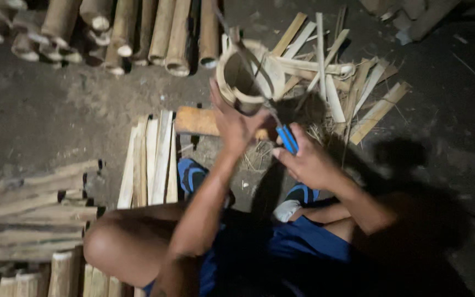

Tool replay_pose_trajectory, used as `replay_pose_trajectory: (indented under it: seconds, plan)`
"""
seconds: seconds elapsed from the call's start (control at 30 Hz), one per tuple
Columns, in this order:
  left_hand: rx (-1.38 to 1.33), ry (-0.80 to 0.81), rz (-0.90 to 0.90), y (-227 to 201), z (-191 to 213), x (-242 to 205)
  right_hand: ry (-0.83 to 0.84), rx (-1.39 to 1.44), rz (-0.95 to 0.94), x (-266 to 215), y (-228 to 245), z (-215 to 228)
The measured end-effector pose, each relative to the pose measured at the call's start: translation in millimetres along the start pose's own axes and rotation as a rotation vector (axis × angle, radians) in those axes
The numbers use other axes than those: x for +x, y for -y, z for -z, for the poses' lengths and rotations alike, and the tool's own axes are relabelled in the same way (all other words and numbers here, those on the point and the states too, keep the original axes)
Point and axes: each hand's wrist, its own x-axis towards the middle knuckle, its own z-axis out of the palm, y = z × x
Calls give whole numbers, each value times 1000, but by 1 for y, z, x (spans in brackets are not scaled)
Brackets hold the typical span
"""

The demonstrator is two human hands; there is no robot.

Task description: The person sits on the floor and uses a knife to split bamboo sections into thin strips. They repeatedly cut, rotate, and separate the bamboo pieces, accumulating a pile of strips on the floor.

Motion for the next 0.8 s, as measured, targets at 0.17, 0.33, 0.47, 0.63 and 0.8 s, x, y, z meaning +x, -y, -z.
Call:
replay_pose_trajectory:
  seconds: [0.17, 0.33, 0.47, 0.63, 0.8]
  plan:
    - [-130, 340, -46, 51, 43, 58, -155, 128, 415, -24, 26, 19]
    - [-164, 636, -66, 65, 67, 82, -398, -75, 446, -15, 14, 16]
    - [-119, 740, -9, 58, 68, 88, -435, -95, 654, -6, 3, -3]
    - [-76, 754, -1, 57, 63, 85, -344, -151, 470, 12, -3, -18]
    - [-182, 609, -88, 58, 56, 71, -330, -105, 389, 24, -3, -31]
